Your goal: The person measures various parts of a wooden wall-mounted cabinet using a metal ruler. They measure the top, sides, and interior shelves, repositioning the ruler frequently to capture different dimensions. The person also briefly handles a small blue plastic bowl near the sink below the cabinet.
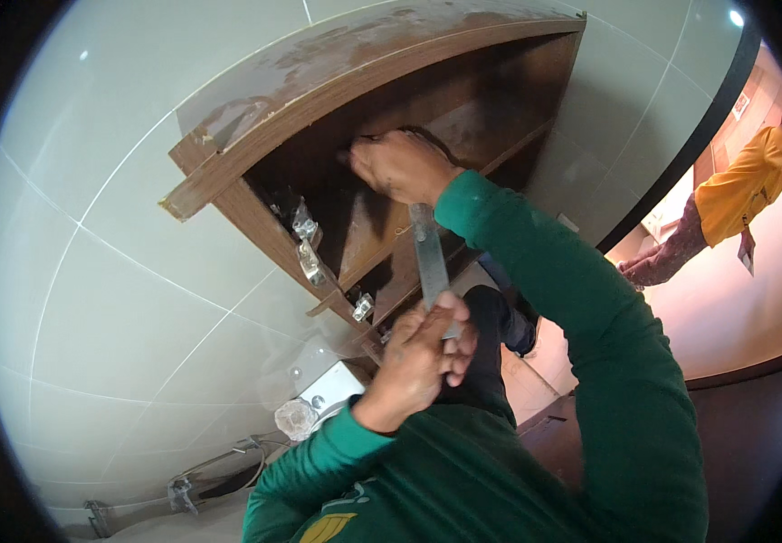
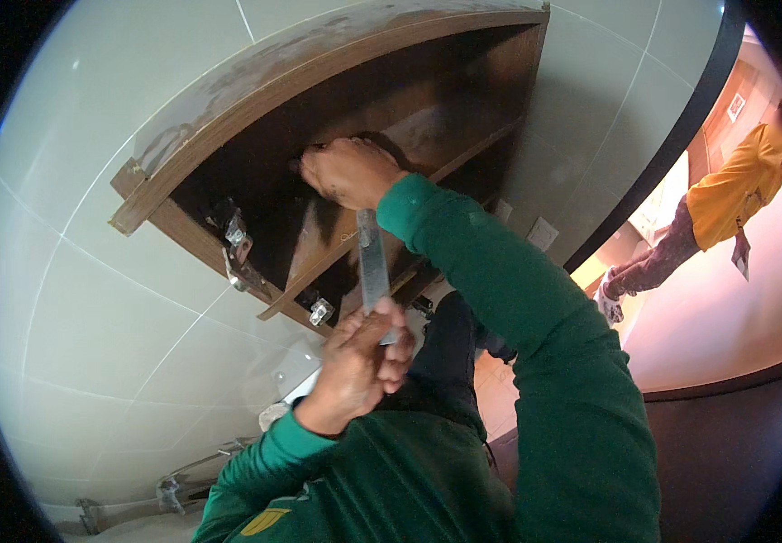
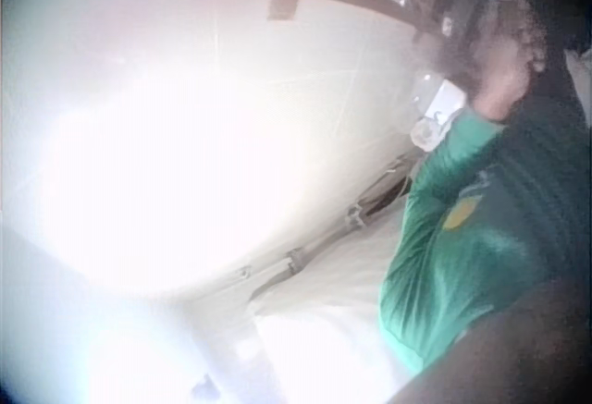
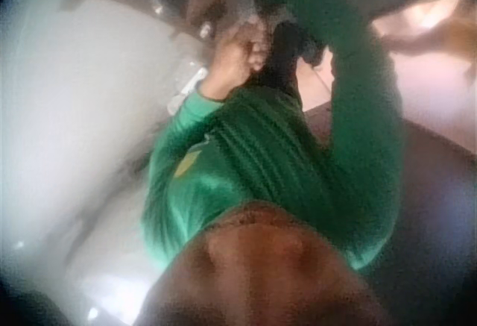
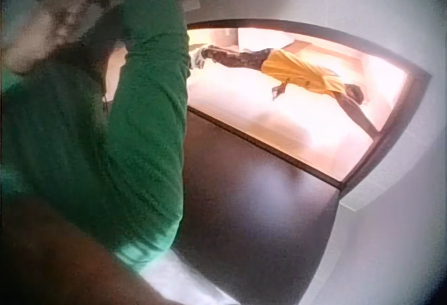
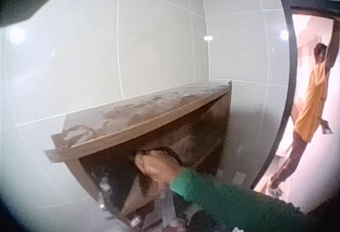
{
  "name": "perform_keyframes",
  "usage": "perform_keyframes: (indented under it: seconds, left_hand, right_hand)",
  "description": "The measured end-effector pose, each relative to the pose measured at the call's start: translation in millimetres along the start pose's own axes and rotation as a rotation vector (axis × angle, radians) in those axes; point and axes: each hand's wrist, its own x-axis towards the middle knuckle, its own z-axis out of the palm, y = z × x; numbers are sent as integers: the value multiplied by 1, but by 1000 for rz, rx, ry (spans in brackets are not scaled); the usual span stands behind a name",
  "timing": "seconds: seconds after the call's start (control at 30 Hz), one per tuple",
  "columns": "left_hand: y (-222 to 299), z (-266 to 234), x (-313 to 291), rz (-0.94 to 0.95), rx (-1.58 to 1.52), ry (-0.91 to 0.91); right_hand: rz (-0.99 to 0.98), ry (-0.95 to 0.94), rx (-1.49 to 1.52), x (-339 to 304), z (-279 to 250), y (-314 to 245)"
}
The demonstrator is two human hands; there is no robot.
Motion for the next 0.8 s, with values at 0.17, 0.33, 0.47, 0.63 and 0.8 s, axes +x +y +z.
perform_keyframes:
  seconds: [0.17, 0.33, 0.47, 0.63, 0.8]
  left_hand:
    - [-17, 7, 8, 63, -154, -15]
    - [-2, -20, -2, 103, -88, -6]
    - [6, -27, -7, 34, -89, -26]
    - [20, -45, -11, 27, -25, -55]
    - [47, -71, -16, -4, 102, 33]
  right_hand:
    - [39, -49, -18, 0, -1, -3]
    - [95, -47, -27, -3, -6, -11]
    - [142, -61, -53, -4, -8, -12]
    - [91, 60, -32, -6, -1, -6]
    - [111, 92, -79, -10, 0, -1]
